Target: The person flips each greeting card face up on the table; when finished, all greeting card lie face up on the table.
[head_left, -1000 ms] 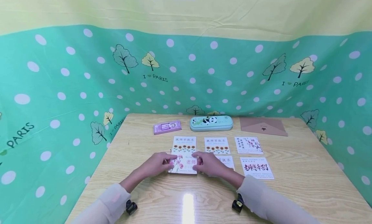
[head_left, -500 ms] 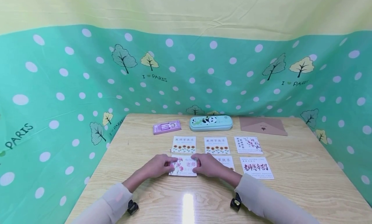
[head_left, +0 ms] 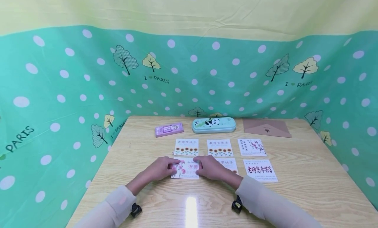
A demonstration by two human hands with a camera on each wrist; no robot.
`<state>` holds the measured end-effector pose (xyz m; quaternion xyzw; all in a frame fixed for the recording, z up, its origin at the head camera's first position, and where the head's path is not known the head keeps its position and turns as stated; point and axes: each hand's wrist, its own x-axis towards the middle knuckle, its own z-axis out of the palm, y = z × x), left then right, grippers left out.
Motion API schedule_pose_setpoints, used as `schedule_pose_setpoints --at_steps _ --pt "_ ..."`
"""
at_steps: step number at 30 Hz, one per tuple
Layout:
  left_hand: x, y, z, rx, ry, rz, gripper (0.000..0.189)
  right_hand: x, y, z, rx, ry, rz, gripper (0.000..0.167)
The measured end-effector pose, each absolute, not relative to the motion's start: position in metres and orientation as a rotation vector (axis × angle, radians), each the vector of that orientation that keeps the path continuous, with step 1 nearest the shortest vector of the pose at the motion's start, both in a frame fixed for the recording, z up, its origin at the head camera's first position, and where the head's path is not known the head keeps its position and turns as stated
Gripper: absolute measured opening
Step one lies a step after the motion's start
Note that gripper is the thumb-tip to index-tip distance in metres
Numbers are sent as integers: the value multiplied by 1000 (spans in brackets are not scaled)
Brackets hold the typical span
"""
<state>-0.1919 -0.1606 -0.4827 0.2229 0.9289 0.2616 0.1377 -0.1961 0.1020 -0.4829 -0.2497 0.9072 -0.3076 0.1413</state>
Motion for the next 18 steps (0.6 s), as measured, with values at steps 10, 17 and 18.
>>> schedule_pose_setpoints --at_steps 10,17,18 --pt "-191 -157 -480 660 2736 700 44 -197 101 -484 -730 2658 -861 52" --pt "-194 -157 -475 710 2748 694 44 -198 107 -471 -694 2575 -870 55" --pt "-196 -156 -472 716 2759 699 44 -198 108 -467 -693 2568 -868 56"
